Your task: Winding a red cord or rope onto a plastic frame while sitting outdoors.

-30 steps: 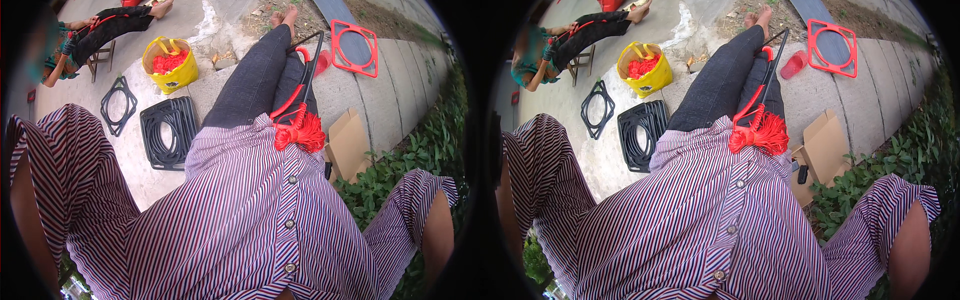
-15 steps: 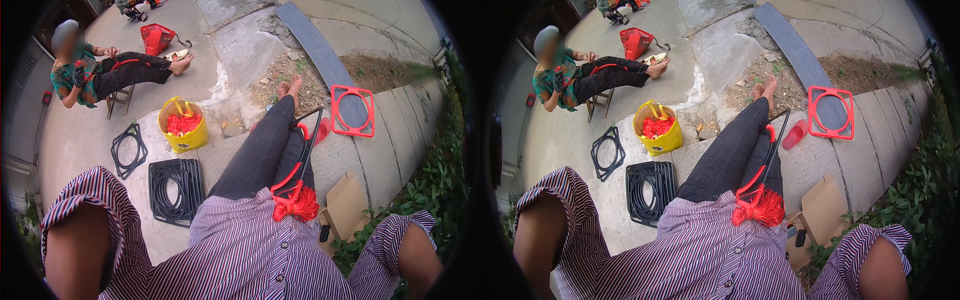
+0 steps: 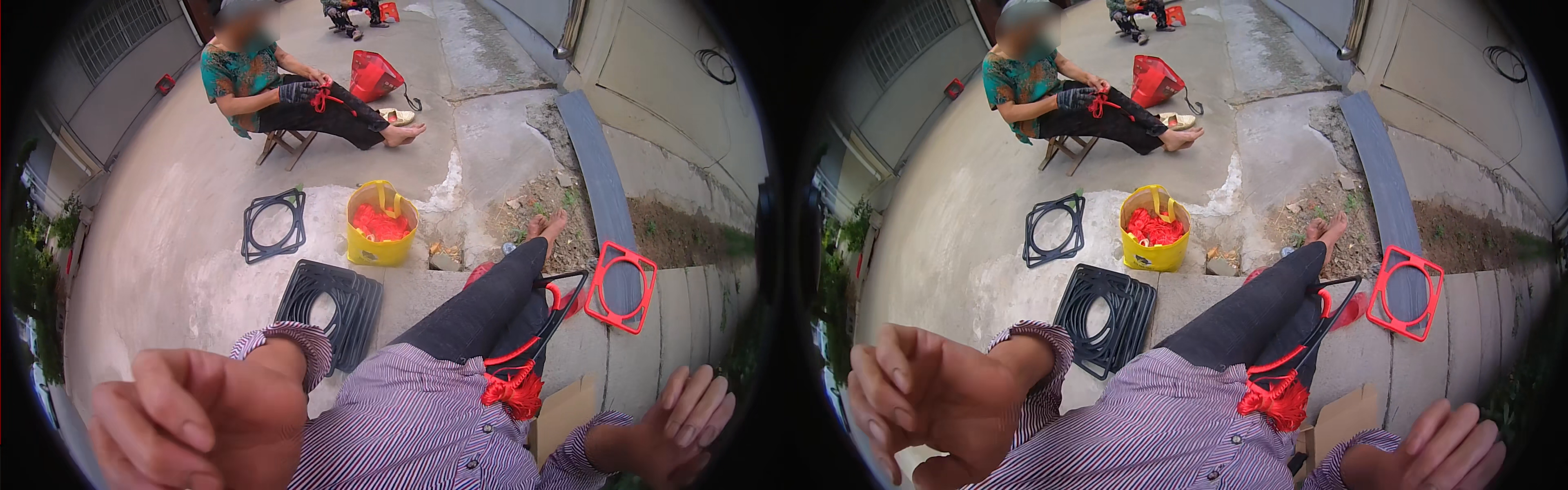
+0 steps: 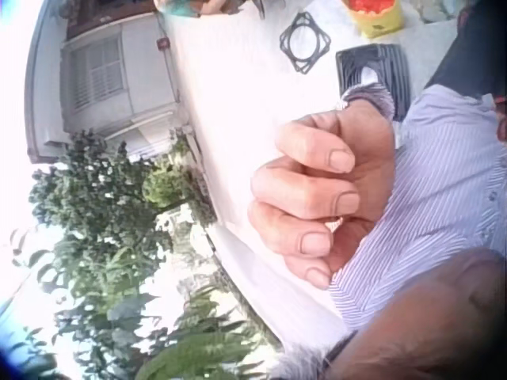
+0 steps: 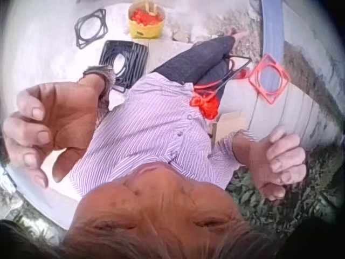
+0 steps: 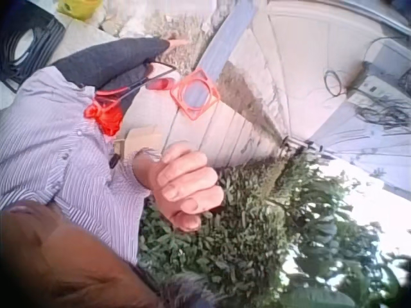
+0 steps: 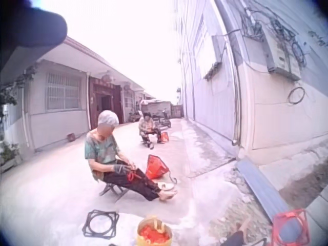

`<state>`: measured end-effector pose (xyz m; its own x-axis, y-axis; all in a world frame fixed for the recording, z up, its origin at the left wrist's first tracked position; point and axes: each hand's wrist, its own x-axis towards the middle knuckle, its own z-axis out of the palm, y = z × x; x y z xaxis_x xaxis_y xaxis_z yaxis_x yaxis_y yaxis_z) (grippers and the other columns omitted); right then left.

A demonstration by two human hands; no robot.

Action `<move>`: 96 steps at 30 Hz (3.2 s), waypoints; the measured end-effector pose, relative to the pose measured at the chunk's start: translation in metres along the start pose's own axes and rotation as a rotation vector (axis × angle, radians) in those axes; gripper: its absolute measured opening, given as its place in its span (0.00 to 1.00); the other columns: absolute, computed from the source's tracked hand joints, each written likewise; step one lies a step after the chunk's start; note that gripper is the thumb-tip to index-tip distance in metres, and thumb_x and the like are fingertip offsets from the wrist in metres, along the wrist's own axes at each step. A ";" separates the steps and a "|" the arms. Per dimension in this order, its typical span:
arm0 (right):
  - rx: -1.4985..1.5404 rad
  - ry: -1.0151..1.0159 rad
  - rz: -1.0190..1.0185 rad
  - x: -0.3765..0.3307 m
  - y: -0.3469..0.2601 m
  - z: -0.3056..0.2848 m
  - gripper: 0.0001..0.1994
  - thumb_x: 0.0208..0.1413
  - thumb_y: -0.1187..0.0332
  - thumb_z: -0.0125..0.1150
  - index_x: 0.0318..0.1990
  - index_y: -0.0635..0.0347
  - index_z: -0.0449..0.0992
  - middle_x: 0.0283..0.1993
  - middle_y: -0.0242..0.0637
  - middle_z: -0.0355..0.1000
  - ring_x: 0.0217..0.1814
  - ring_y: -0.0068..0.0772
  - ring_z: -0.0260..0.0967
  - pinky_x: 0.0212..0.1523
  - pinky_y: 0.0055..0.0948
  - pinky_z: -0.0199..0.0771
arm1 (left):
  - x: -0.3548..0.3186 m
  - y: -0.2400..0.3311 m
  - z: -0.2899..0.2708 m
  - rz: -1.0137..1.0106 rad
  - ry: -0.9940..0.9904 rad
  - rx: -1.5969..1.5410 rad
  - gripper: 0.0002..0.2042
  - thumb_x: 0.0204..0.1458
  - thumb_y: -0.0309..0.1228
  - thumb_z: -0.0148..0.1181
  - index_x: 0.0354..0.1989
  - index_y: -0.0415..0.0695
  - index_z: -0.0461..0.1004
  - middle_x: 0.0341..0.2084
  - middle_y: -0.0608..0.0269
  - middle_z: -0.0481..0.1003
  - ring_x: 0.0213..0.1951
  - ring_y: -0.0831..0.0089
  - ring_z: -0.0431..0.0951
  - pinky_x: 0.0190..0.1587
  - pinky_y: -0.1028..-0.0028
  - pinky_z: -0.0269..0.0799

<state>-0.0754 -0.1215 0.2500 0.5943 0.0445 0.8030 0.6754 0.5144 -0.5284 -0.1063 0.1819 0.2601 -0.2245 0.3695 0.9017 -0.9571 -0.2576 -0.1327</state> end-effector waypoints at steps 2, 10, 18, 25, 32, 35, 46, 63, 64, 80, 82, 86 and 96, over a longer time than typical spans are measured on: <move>-0.237 -0.418 0.348 -0.004 0.009 -0.008 0.17 0.51 0.54 0.60 0.37 0.60 0.73 0.33 0.39 0.71 0.32 0.38 0.67 0.36 0.40 0.67 | -0.070 0.005 -0.019 -0.450 -0.169 -0.023 0.08 0.57 0.36 0.52 0.32 0.46 0.72 0.27 0.67 0.70 0.26 0.75 0.66 0.33 0.75 0.62; -0.824 -0.866 0.809 -0.058 0.053 0.009 0.21 0.44 0.70 0.66 0.48 0.66 0.72 0.43 0.49 0.73 0.42 0.49 0.72 0.44 0.36 0.71 | -0.255 0.008 -0.066 -1.383 -1.399 0.251 0.11 0.50 0.39 0.58 0.27 0.44 0.68 0.26 0.56 0.71 0.29 0.54 0.74 0.31 0.57 0.67; -0.627 -0.862 0.949 -0.067 0.062 -0.004 0.25 0.43 0.71 0.63 0.53 0.64 0.70 0.43 0.46 0.74 0.44 0.45 0.72 0.46 0.33 0.70 | -0.269 0.008 -0.072 -1.422 -1.241 0.242 0.11 0.49 0.37 0.59 0.23 0.44 0.68 0.22 0.58 0.70 0.28 0.55 0.74 0.30 0.60 0.67; -0.490 -0.767 1.105 -0.072 0.065 -0.005 0.23 0.47 0.63 0.66 0.49 0.68 0.73 0.44 0.48 0.75 0.46 0.41 0.74 0.50 0.33 0.71 | -0.271 0.007 -0.074 -1.432 -1.201 0.252 0.10 0.49 0.37 0.59 0.24 0.44 0.69 0.22 0.57 0.71 0.28 0.56 0.75 0.30 0.61 0.68; -0.355 -0.358 1.151 -0.104 0.051 -0.038 0.25 0.45 0.61 0.70 0.47 0.70 0.73 0.38 0.45 0.77 0.41 0.34 0.76 0.45 0.30 0.74 | -0.265 0.011 -0.070 -1.462 -1.227 0.315 0.10 0.47 0.36 0.60 0.26 0.44 0.71 0.22 0.57 0.73 0.29 0.56 0.75 0.30 0.61 0.69; -0.381 -0.216 1.139 -0.120 0.044 -0.063 0.27 0.48 0.57 0.68 0.48 0.72 0.72 0.39 0.46 0.76 0.41 0.33 0.75 0.45 0.30 0.73 | -0.265 0.005 -0.067 -1.453 -1.253 0.279 0.09 0.47 0.36 0.60 0.27 0.44 0.71 0.22 0.56 0.73 0.28 0.55 0.75 0.30 0.61 0.69; -0.452 0.526 0.993 -0.166 0.039 -0.112 0.11 0.55 0.70 0.63 0.41 0.68 0.74 0.35 0.39 0.75 0.36 0.23 0.72 0.40 0.22 0.72 | -0.248 -0.021 -0.061 -1.648 -1.212 0.149 0.07 0.50 0.28 0.60 0.25 0.37 0.72 0.16 0.60 0.69 0.19 0.76 0.68 0.24 0.74 0.64; -0.975 -0.264 0.887 -0.157 0.047 -0.061 0.15 0.36 0.72 0.68 0.35 0.61 0.74 0.45 0.40 0.71 0.50 0.38 0.67 0.52 0.35 0.67 | -0.270 -0.042 0.013 -1.495 -1.352 -0.118 0.05 0.49 0.25 0.59 0.33 0.38 0.72 0.25 0.59 0.73 0.25 0.72 0.72 0.29 0.73 0.67; -0.838 -0.100 0.806 -0.151 0.041 -0.067 0.15 0.36 0.71 0.68 0.34 0.61 0.73 0.46 0.41 0.70 0.52 0.36 0.67 0.55 0.37 0.66 | -0.269 -0.041 0.017 -1.424 -1.354 -0.117 0.05 0.50 0.21 0.59 0.35 0.38 0.71 0.26 0.64 0.71 0.23 0.80 0.68 0.26 0.78 0.64; 0.174 0.472 0.015 -0.053 -0.099 -0.119 0.08 0.64 0.70 0.40 0.34 0.63 0.61 0.21 0.28 0.64 0.12 0.18 0.59 0.14 0.19 0.60 | -0.248 -0.032 0.067 -1.697 -1.349 -0.986 0.18 0.47 0.31 0.63 0.45 0.35 0.73 0.17 0.71 0.67 0.21 0.83 0.65 0.28 0.79 0.61; 0.209 0.491 0.049 -0.061 -0.101 -0.134 0.08 0.64 0.69 0.42 0.35 0.64 0.62 0.22 0.28 0.63 0.13 0.19 0.58 0.15 0.20 0.59 | -0.250 -0.039 0.061 -1.918 -1.146 -0.936 0.18 0.49 0.34 0.65 0.45 0.36 0.73 0.17 0.73 0.65 0.20 0.90 0.61 0.25 0.85 0.56; 0.318 0.498 0.167 -0.060 -0.102 -0.153 0.06 0.60 0.71 0.47 0.39 0.64 0.61 0.30 0.32 0.63 0.21 0.21 0.60 0.27 0.24 0.61 | -0.258 -0.028 0.063 -0.961 -1.365 -0.437 0.28 0.43 0.34 0.66 0.54 0.38 0.67 0.32 0.59 0.73 0.42 0.68 0.72 0.52 0.66 0.66; -0.118 0.579 0.062 -0.084 -0.146 -0.224 0.13 0.53 0.72 0.53 0.45 0.63 0.62 0.38 0.35 0.62 0.35 0.29 0.56 0.39 0.31 0.57 | -0.277 -0.020 0.065 -1.815 -0.889 -0.662 0.06 0.53 0.21 0.56 0.39 0.37 0.71 0.25 0.67 0.72 0.28 0.81 0.72 0.31 0.78 0.69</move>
<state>-0.1263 -0.3917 0.1978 0.7533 -0.4203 0.5059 0.6561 0.4256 -0.6233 -0.0133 0.0265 0.0396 0.7282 -0.6841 0.0404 0.0936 0.1578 0.9830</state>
